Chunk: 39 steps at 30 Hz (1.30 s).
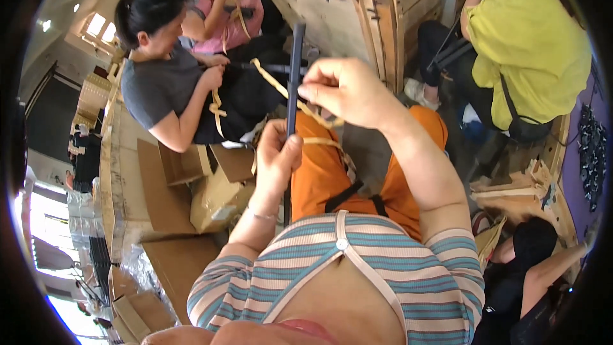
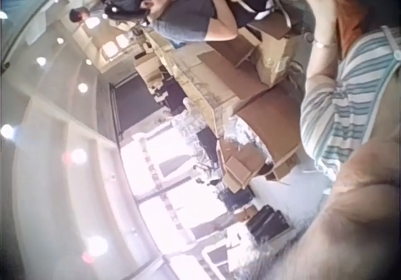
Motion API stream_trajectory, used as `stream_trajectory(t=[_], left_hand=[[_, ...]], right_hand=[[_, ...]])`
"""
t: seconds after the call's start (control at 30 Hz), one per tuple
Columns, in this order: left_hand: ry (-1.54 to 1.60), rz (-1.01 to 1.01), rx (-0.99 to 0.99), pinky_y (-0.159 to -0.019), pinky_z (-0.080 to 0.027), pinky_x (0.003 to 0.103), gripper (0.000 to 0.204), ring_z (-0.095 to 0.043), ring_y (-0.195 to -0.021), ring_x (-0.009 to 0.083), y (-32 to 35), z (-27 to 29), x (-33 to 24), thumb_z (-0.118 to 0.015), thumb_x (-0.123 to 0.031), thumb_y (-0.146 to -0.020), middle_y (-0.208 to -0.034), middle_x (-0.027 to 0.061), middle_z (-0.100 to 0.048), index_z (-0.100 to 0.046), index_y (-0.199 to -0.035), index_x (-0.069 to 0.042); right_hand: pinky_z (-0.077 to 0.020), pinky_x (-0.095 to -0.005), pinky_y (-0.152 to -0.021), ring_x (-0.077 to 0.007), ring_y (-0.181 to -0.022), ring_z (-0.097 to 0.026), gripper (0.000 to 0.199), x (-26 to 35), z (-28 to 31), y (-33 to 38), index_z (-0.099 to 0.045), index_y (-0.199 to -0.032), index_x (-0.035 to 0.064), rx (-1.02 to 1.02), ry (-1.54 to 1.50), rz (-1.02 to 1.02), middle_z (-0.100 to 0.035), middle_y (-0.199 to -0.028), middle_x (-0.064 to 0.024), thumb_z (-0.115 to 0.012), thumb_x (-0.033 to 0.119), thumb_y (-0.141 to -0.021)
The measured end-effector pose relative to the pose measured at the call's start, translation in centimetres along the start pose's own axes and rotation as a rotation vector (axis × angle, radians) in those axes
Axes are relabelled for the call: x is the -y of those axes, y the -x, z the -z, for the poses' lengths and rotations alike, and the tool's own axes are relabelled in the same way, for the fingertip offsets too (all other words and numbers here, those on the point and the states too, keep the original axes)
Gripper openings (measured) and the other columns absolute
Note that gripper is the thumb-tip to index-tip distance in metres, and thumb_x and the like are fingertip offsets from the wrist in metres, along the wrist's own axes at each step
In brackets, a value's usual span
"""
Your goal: Applying adhesive lining or tape to long black plastic components at a workshop table.
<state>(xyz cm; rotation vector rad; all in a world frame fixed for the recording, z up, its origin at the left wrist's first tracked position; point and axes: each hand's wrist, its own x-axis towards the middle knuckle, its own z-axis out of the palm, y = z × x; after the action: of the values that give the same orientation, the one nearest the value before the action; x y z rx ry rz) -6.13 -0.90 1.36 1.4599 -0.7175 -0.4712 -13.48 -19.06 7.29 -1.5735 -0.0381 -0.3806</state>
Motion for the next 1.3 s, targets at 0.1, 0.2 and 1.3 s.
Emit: stream_trajectory(t=[0.1,0.2,1.3], left_hand=[[0.174,0.105,0.083,-0.040,-0.029,0.017,0.017,-0.037,-0.045,0.0046,-0.6,0.8,-0.8,-0.058,-0.016,-0.086,-0.063,-0.0008,-0.047,-0.046,-0.091,-0.004],[0.245,0.052,0.071,-0.039,-0.026,0.015,0.018,-0.036,-0.044,0.0013,-0.5,1.2,-0.6,-0.060,-0.015,-0.085,-0.063,-0.0032,-0.047,-0.047,-0.090,-0.003],[0.194,0.083,-0.029,-0.043,-0.031,0.017,0.016,-0.041,-0.048,0.0055,-1.7,8.7,0.0,-0.059,-0.016,-0.085,-0.064,0.0010,-0.050,-0.052,-0.091,-0.003]], right_hand=[[-0.0366,-0.0169,-0.054,0.0002,-0.063,-0.045,0.009,-0.2,-0.1,-0.5,-0.059,-0.083,-0.0006,-0.028,0.012,-0.030,-0.053,-0.069,0.0055,-0.060,0.008,-0.084],[-0.0374,-0.0167,-0.055,-0.0002,-0.063,-0.046,0.011,-0.5,-0.6,-0.8,-0.061,-0.084,-0.0013,-0.029,0.057,-0.028,-0.054,-0.069,0.0052,-0.061,0.010,-0.083],[-0.0417,-0.0199,-0.052,-0.0042,-0.059,-0.052,0.014,-2.8,-5.2,-5.6,-0.059,-0.077,-0.0021,-0.102,0.047,-0.020,-0.059,-0.066,-0.0017,-0.064,0.010,-0.081]])
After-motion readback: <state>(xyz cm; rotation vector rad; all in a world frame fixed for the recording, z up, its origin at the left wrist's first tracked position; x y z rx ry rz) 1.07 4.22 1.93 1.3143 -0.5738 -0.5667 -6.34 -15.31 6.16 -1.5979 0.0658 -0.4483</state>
